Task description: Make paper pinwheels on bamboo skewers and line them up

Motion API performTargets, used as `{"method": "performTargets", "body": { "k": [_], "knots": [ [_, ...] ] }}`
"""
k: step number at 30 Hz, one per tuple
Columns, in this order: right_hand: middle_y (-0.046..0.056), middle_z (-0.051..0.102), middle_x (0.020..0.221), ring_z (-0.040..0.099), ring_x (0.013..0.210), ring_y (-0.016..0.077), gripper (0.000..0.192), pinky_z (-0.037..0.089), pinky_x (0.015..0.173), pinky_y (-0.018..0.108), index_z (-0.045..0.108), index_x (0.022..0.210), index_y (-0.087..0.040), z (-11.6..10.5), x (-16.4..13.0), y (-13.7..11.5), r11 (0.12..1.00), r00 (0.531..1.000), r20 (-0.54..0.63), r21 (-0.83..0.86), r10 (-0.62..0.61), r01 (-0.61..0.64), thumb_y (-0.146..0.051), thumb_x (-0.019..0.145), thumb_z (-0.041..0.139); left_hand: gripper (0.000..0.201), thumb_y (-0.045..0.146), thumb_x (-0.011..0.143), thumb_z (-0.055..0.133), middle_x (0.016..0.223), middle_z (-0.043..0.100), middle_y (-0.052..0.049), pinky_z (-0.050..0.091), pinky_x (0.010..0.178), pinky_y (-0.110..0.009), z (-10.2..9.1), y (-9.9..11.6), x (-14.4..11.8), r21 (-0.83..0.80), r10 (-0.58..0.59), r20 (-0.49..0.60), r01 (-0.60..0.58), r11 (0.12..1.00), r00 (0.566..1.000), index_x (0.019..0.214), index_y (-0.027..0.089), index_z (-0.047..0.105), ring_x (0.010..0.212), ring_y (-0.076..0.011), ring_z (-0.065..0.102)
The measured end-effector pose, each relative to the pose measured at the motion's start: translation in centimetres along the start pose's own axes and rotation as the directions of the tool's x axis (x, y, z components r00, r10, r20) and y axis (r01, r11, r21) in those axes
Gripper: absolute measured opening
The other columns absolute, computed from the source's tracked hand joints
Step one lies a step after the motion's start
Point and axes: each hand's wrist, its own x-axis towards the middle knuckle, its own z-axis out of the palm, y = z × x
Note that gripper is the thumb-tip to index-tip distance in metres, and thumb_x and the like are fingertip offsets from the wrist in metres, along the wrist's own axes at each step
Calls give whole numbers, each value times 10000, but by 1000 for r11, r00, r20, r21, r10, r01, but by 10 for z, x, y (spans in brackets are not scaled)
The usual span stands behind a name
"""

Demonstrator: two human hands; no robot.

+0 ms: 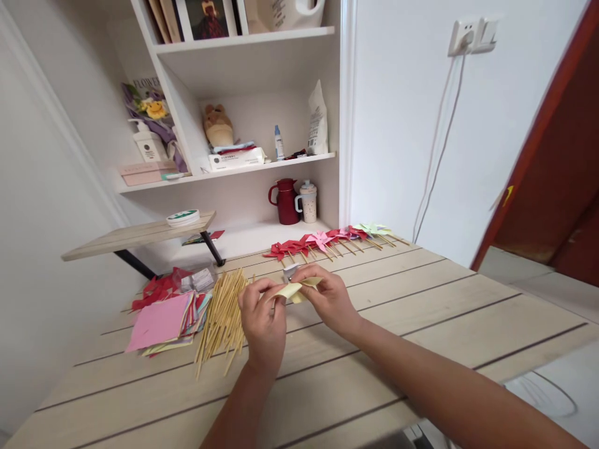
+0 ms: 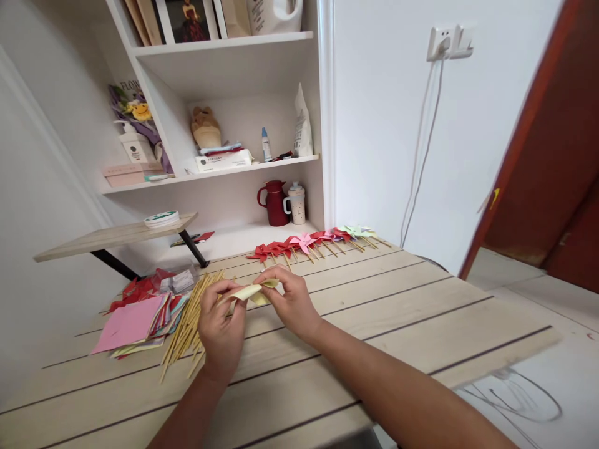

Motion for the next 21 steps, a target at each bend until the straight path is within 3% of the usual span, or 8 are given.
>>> {"method": "performTargets", "body": {
  "k": [5,11,16,21],
  "knots": [
    [23,672,843,606,783,178,67,474,702,301,703,889,-232,1,3,6,975,980,17,101,197,-197,-285,846,702,98,120,847,666,909,617,-19,505,770,-271,5,-3,0,-147,-242,36,244,958,970,821,209,699,870,-147,623],
    [-3,632,765,542,690,141,199,430,647,271,680,840,-199,1,6,12,917,945,105,227,311,-327,-393,833,721,140,291,785,741,781,626,-13,513,782,-297,7,-6,3,-171,-507,164,531,830,846,675,213,701,793,-170,616],
    [-7,634,757,543,679,136,239,447,643,268,672,844,-200,0,5,12,908,936,114,228,332,-350,-435,835,715,167,326,779,746,753,623,-7,512,778,-315,7,-6,3,-146,-564,162,585,798,810,665,213,701,727,-165,595],
    [14,676,810,595,766,161,234,495,717,295,689,861,-198,-1,5,15,920,941,108,200,322,-338,-412,798,760,165,333,781,754,788,638,-15,508,781,-321,8,-8,-2,-101,-519,112,529,842,847,682,214,699,754,-173,604]
  ]
}}
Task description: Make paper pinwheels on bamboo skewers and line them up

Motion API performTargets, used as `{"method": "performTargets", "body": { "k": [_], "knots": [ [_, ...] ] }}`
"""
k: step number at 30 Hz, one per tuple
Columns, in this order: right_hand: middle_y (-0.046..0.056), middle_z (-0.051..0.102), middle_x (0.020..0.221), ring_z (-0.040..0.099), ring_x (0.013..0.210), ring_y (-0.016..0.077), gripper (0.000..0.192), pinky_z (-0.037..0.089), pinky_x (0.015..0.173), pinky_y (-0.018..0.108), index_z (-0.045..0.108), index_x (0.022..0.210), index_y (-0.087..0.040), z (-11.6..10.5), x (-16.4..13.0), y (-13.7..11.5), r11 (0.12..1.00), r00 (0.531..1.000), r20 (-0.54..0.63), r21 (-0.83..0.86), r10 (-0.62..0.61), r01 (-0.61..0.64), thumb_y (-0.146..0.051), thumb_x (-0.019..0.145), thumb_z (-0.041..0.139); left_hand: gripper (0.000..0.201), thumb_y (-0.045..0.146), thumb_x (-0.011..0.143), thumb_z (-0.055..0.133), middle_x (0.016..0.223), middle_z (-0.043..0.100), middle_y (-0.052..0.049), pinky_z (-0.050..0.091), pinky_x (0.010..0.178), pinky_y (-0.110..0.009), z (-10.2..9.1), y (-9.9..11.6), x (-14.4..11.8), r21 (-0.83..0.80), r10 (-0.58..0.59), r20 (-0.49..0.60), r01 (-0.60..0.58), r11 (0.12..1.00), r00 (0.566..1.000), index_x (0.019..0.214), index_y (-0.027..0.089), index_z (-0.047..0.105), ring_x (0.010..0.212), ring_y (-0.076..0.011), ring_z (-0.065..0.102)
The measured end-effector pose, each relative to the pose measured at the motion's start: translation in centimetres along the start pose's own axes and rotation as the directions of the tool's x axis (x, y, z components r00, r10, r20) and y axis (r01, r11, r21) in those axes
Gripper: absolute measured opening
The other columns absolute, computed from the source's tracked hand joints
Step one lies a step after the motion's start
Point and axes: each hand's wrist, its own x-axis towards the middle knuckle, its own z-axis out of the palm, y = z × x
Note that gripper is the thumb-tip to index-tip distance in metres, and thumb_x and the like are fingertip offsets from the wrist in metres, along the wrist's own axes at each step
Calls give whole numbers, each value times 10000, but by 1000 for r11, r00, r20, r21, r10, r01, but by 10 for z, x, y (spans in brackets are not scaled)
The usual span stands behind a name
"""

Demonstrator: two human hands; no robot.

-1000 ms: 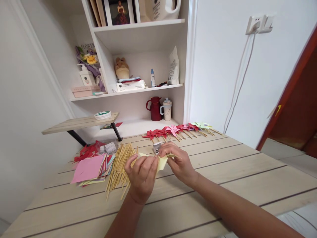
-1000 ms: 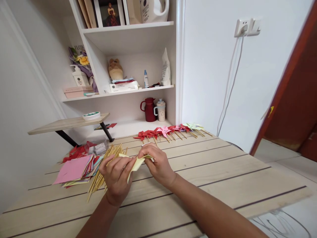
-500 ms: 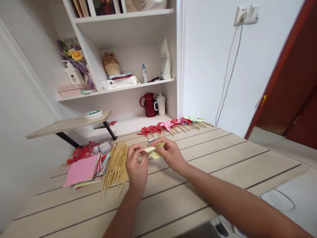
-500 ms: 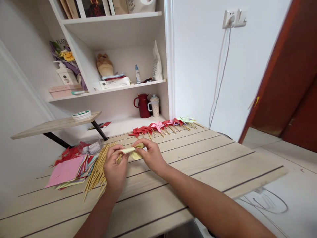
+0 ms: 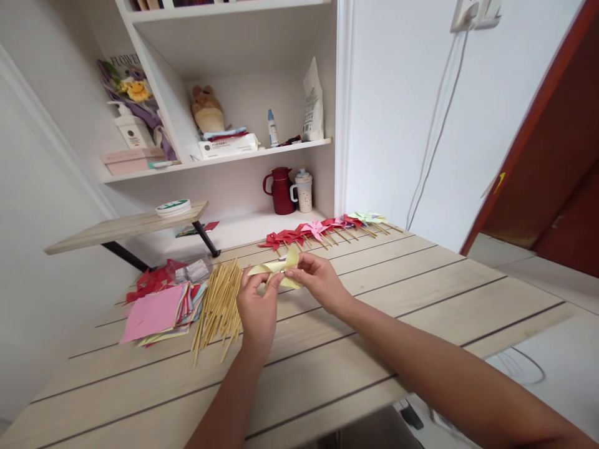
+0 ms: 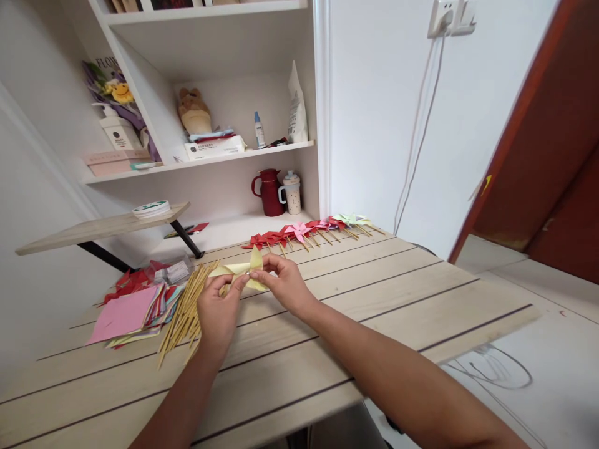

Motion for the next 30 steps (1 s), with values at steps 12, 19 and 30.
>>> {"method": "performTargets", "body": {
  "k": [12,19,30],
  "knots": [
    [9,670,796,599,767,165,162,479,742,300,669,801,-204,-2,-2,-4,967,987,-45,-208,-157,145,-355,842,710,172,345,828,727,913,674,-50,518,790,-331,0,4,-1,68,228,-15,-227,972,974,741,200,703,862,-197,653],
    [12,666,792,597,771,169,155,484,731,303,672,804,-206,0,-1,-3,974,985,-76,-176,-157,142,-350,824,726,148,329,815,721,893,655,-35,518,829,-315,-2,7,3,-47,40,67,-36,998,997,734,206,698,856,-185,646],
    [8,670,792,605,774,167,144,483,751,306,658,812,-209,2,-3,-2,956,977,-88,-239,-196,171,-336,839,718,156,321,821,721,850,631,-16,491,797,-313,-4,4,4,38,53,59,-55,998,997,717,209,688,838,-178,629]
  ]
}}
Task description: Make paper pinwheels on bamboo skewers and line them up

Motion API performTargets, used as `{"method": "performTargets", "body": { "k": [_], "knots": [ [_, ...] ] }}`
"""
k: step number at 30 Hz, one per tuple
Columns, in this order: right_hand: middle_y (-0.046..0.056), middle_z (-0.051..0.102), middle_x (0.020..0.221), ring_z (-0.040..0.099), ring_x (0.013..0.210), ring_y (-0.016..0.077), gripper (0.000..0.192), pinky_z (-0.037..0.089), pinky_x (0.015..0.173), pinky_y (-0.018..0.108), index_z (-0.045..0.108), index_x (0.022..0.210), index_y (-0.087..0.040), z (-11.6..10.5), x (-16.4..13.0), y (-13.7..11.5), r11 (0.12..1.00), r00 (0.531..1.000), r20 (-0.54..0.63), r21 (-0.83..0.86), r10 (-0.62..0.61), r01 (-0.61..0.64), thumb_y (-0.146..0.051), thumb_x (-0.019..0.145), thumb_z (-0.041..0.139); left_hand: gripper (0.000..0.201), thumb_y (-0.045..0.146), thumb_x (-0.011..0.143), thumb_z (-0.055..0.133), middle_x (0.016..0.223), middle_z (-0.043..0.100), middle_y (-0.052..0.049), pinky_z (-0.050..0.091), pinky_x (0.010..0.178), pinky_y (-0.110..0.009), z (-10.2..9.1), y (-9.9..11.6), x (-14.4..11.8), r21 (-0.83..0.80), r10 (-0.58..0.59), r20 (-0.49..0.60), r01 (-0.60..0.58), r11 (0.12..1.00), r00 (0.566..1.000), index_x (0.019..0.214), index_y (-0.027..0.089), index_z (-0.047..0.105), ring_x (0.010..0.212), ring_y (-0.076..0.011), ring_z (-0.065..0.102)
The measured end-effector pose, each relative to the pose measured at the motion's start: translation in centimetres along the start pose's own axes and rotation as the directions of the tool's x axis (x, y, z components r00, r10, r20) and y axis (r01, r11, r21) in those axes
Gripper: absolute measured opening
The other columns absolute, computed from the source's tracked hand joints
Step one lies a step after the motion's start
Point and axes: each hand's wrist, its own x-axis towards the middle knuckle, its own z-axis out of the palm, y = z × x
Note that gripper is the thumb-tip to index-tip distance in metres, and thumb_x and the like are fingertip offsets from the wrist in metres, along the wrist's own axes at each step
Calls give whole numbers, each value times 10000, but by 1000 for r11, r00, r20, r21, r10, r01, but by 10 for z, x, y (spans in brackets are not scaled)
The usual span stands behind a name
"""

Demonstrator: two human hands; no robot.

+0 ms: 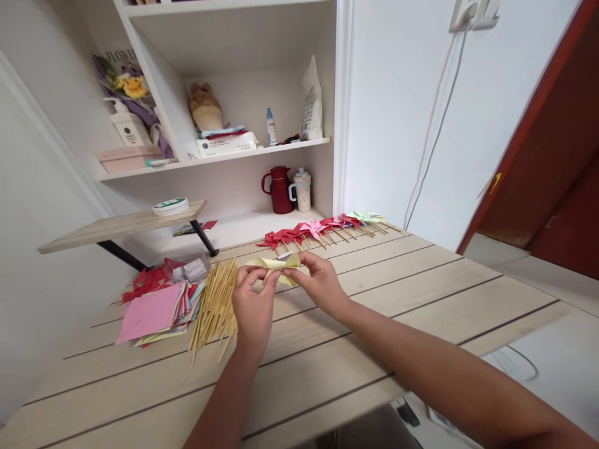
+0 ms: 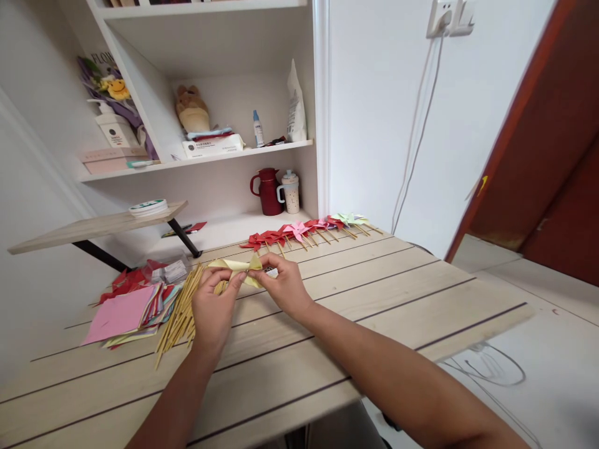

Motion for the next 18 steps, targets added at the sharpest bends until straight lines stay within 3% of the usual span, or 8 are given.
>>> {"method": "performTargets", "body": {
  "k": [3,8,13,18],
  "knots": [
    [20,684,825,620,789,174,147,503,752,312,667,853,-213,0,0,0,999,999,-14,-8,-43,43,-347,836,728,123,298,839,722,889,639,-29,480,803,-344,0,-3,-1,133,209,-56,-201,971,976,760,210,688,875,-193,636],
    [53,733,975,669,903,208,215,539,836,358,699,1024,-231,-2,-1,-4,996,996,-4,-13,-87,87,-335,840,734,38,166,862,696,914,668,-43,441,924,-406,-7,0,0,320,583,-24,-547,774,812,878,197,683,875,-185,637],
    [52,723,932,680,915,219,96,544,840,376,709,957,-246,-5,-4,-12,980,981,25,-49,-194,195,-272,865,712,159,105,879,653,866,687,-35,411,989,-410,-18,10,0,412,739,37,-684,602,673,999,204,686,816,-165,648],
    [45,696,887,668,883,209,51,547,818,375,683,894,-239,-7,-4,-17,954,955,35,-40,-296,297,-224,864,721,242,101,904,616,855,708,-19,394,995,-395,-23,13,-2,434,783,34,-715,548,621,1096,231,686,797,-159,666]
  ]
}}
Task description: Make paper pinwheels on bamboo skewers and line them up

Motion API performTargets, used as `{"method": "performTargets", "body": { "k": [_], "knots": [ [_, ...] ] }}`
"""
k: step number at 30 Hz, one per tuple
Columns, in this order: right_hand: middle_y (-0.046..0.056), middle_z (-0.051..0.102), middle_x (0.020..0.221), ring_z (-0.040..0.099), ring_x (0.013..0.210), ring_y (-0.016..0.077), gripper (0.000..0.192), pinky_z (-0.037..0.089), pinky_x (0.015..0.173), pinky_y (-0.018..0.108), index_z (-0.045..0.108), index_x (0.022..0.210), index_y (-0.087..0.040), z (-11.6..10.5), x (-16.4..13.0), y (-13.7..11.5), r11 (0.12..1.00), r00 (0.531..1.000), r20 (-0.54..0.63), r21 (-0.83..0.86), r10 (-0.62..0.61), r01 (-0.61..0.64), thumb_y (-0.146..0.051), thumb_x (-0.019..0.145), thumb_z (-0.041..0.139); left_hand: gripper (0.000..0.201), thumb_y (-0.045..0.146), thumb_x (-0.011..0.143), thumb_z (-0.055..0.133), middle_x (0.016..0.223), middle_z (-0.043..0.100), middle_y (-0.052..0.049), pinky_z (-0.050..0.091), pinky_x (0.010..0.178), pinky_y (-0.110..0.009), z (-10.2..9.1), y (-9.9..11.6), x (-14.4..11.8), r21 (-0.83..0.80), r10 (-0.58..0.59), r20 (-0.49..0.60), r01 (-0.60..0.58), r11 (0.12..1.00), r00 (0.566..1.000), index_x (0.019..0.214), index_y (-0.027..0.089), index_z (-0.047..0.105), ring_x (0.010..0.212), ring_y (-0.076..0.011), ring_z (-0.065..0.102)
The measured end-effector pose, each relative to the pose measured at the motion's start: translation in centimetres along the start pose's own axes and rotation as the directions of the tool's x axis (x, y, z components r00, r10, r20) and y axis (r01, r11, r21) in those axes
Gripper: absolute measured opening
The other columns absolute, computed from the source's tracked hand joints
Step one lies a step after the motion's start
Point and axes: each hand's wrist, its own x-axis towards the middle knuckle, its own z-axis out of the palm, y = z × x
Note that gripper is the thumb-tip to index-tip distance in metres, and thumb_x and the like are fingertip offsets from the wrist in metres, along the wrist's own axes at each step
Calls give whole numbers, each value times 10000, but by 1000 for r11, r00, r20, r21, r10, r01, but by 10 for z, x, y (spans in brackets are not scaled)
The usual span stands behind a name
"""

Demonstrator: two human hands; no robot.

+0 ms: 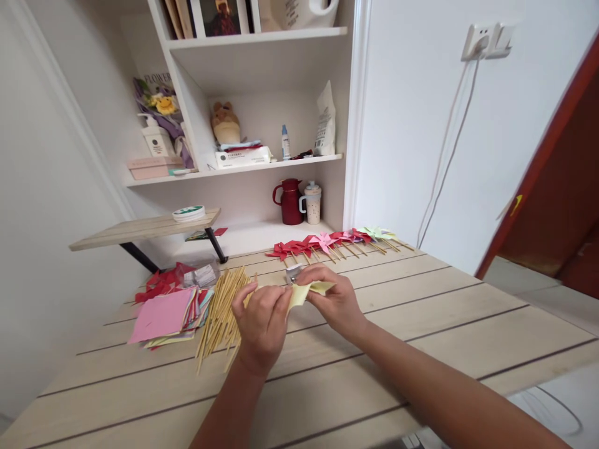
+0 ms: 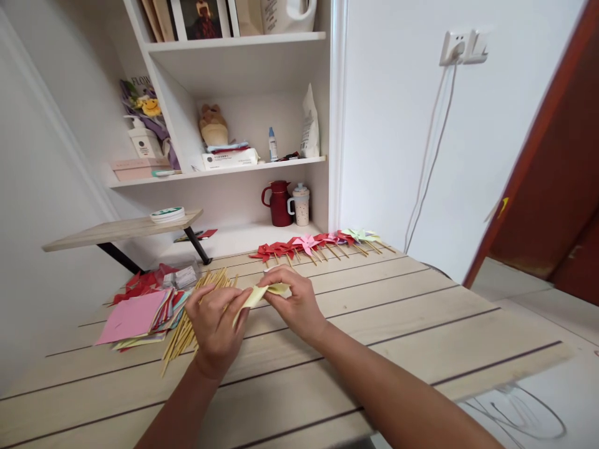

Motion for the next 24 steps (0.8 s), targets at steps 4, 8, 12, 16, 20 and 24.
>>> {"method": "performTargets", "body": {
  "k": [4,8,12,16,20,24],
  "knots": [
    [45,704,873,663,898,213,59,544,828,387,698,910,-250,-1,1,-1,996,997,15,-35,-76,76,-203,877,710,271,75,906,591,856,713,-20,378,1015,-389,-2,0,-1,-21,15,10,-15,1000,1000,1123,207,686,819,-156,667],
    [47,706,893,658,904,215,106,541,819,385,702,953,-253,-2,1,-3,995,997,2,-62,-83,83,-186,871,713,227,64,909,579,861,714,-39,389,1008,-389,-4,0,0,-25,46,15,-45,999,999,1066,178,696,849,-159,649],
    [47,708,896,651,903,212,137,535,810,381,710,972,-251,-3,2,-4,993,996,19,-79,-89,91,-158,872,703,233,72,912,581,861,716,-34,393,1006,-386,-4,-1,0,-26,52,5,-52,998,999,1072,190,702,862,-163,644],
    [41,709,859,648,882,208,115,532,800,378,710,925,-244,-4,4,-5,985,988,39,-85,-148,151,-142,875,697,233,73,911,587,865,716,-33,392,1018,-385,-4,0,0,-32,59,-2,-59,998,998,1087,174,703,884,-163,636],
    [40,701,857,646,875,207,140,533,794,377,699,907,-242,-5,5,-5,982,986,47,-90,-160,164,-107,872,679,231,60,910,582,870,715,-45,391,1017,-388,-5,1,0,-40,68,-3,-68,997,998,1082,153,704,893,-166,630],
    [40,688,849,639,860,208,148,527,784,379,679,897,-240,-6,5,-5,976,982,73,-123,-174,182,-97,886,641,237,63,918,564,875,709,-43,392,1008,-393,-5,2,0,-48,60,4,-60,997,998,1085,165,699,882,-168,630]
  ]
}}
